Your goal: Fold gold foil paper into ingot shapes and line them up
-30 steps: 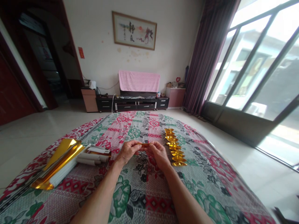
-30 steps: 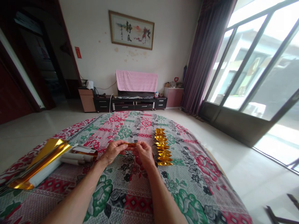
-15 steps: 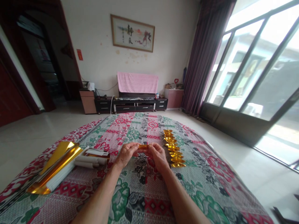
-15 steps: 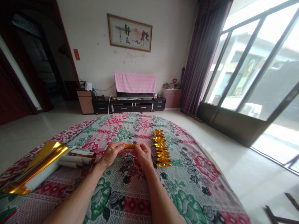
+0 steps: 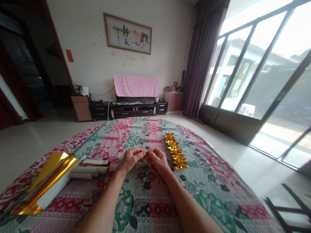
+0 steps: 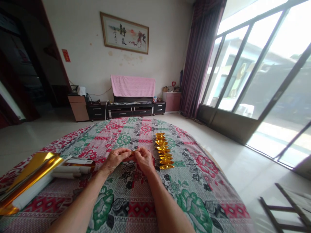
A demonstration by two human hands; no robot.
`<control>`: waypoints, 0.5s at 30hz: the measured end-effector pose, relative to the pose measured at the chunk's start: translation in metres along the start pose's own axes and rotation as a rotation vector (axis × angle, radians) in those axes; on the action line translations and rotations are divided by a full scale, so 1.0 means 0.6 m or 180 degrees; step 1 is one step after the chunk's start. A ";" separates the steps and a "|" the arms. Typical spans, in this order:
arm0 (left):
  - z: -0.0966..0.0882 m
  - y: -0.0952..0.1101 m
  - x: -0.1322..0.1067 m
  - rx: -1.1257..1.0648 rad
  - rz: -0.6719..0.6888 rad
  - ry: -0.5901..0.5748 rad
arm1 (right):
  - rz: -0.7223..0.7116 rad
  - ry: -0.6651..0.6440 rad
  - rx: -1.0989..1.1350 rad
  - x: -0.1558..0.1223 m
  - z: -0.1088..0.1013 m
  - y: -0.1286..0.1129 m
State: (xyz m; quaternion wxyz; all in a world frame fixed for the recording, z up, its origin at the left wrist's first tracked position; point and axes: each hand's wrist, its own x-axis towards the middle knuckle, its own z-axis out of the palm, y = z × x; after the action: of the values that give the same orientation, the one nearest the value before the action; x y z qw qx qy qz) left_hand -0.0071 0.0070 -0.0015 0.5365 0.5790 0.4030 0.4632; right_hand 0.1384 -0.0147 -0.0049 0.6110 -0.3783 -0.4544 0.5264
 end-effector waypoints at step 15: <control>-0.007 0.002 -0.004 -0.0015 -0.0242 -0.0204 | 0.0077 0.0080 -0.0106 -0.002 -0.001 -0.003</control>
State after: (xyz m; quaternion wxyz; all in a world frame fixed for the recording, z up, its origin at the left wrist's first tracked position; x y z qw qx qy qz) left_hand -0.0118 0.0057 -0.0003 0.5677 0.5765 0.4063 0.4246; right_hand 0.1395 -0.0163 -0.0039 0.6039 -0.4005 -0.4507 0.5213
